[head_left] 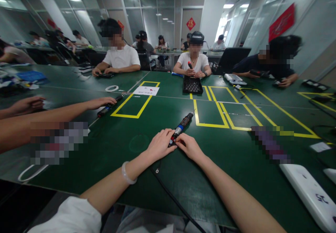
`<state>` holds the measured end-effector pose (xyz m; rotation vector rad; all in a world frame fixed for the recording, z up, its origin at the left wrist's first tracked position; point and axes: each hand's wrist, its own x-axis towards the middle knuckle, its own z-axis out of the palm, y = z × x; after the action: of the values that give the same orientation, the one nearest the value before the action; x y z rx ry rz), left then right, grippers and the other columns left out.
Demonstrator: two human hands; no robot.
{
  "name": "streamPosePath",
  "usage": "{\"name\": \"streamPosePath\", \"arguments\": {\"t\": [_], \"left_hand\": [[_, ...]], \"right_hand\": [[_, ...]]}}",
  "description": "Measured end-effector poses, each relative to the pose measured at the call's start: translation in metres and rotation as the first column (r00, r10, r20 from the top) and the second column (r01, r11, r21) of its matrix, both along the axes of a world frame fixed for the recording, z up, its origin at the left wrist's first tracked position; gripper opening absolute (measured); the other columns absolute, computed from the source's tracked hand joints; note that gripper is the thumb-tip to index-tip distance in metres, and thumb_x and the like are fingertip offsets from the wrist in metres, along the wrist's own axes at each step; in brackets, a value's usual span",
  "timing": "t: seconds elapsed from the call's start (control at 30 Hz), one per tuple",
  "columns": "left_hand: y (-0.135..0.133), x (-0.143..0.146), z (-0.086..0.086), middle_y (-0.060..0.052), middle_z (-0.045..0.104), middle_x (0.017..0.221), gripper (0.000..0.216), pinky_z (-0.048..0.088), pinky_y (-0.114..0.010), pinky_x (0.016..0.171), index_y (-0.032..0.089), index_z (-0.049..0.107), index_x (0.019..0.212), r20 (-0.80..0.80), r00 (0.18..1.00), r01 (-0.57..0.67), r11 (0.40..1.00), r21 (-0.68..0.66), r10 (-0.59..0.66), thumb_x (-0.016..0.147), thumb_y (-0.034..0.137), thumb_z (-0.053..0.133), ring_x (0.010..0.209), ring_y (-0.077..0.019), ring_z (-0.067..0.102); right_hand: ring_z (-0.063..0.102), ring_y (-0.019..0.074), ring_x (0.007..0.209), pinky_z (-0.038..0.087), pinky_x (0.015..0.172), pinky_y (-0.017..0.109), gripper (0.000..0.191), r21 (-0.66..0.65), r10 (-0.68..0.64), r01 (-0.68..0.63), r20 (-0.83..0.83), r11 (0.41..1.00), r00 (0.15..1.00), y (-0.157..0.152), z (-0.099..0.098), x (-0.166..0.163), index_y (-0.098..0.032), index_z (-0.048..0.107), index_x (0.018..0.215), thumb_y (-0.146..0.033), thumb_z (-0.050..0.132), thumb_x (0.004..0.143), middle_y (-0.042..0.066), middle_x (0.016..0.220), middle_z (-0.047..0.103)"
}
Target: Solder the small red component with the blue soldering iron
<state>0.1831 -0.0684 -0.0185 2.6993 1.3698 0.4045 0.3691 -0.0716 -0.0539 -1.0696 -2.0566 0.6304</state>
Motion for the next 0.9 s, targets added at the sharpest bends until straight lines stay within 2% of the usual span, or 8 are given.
{"name": "streamPosePath", "arguments": {"t": [0.13, 0.3, 0.5, 0.67, 0.9], "left_hand": [[0.0, 0.004, 0.0, -0.01, 0.05, 0.123, 0.051, 0.044, -0.038, 0.088, 0.02, 0.042, 0.131, -0.019, 0.999, -0.031, 0.999, 0.022, 0.032, 0.086, 0.043, 0.053, 0.106, -0.0256, 0.051], [0.004, 0.003, 0.002, -0.009, 0.049, 0.123, 0.052, 0.045, -0.035, 0.086, 0.025, 0.037, 0.136, -0.036, 0.998, -0.057, 0.998, -0.019, 0.056, 0.088, 0.04, 0.05, 0.104, -0.0238, 0.052], [0.02, -0.017, 0.002, -0.009, 0.047, 0.127, 0.056, 0.044, -0.035, 0.087, 0.027, 0.036, 0.138, -0.088, 0.99, -0.116, 0.993, -0.013, 0.114, 0.087, 0.043, 0.052, 0.107, -0.0246, 0.051], [0.049, -0.063, 0.002, -0.01, 0.047, 0.129, 0.058, 0.044, -0.037, 0.089, 0.027, 0.036, 0.139, -0.128, 0.953, -0.282, 0.958, -0.042, 0.275, 0.086, 0.048, 0.05, 0.11, -0.0271, 0.051], [0.088, -0.162, -0.003, -0.013, 0.046, 0.132, 0.063, 0.042, -0.04, 0.094, 0.024, 0.038, 0.14, -0.121, 0.852, -0.522, 0.842, -0.133, 0.509, 0.084, 0.052, 0.047, 0.118, -0.0309, 0.049]], "right_hand": [[0.055, 0.0152, 0.074, 0.041, 0.069, 0.025, 0.009, 0.018, 0.011, -0.011, -0.018, 1.0, 1.0, -0.001, 0.002, 0.001, -0.019, 0.058, 0.082, -0.014, 0.054, 0.088, 0.002, 0.084, 0.058], [0.056, 0.0151, 0.077, 0.044, 0.071, 0.026, 0.013, 0.013, 0.03, -0.03, -0.045, 0.999, 0.999, -0.005, 0.007, 0.002, -0.02, 0.06, 0.1, -0.017, 0.052, 0.09, 0.004, 0.091, 0.06], [0.056, 0.0146, 0.074, 0.043, 0.068, 0.026, 0.013, -0.023, -0.011, 0.011, 0.003, 1.0, 1.0, -0.005, 0.005, 0.007, -0.02, 0.06, 0.101, -0.018, 0.054, 0.089, 0.002, 0.084, 0.059], [0.055, 0.014, 0.074, 0.043, 0.068, 0.025, 0.011, -0.016, -0.015, 0.016, 0.04, 1.0, 0.999, -0.004, 0.002, 0.009, -0.02, 0.061, 0.097, -0.017, 0.053, 0.09, 0.002, 0.086, 0.059], [0.055, 0.0139, 0.075, 0.042, 0.068, 0.025, 0.009, -0.015, -0.016, 0.017, 0.07, 1.0, 0.997, -0.002, -0.001, 0.01, -0.02, 0.062, 0.094, -0.018, 0.054, 0.09, 0.002, 0.085, 0.058]]}}
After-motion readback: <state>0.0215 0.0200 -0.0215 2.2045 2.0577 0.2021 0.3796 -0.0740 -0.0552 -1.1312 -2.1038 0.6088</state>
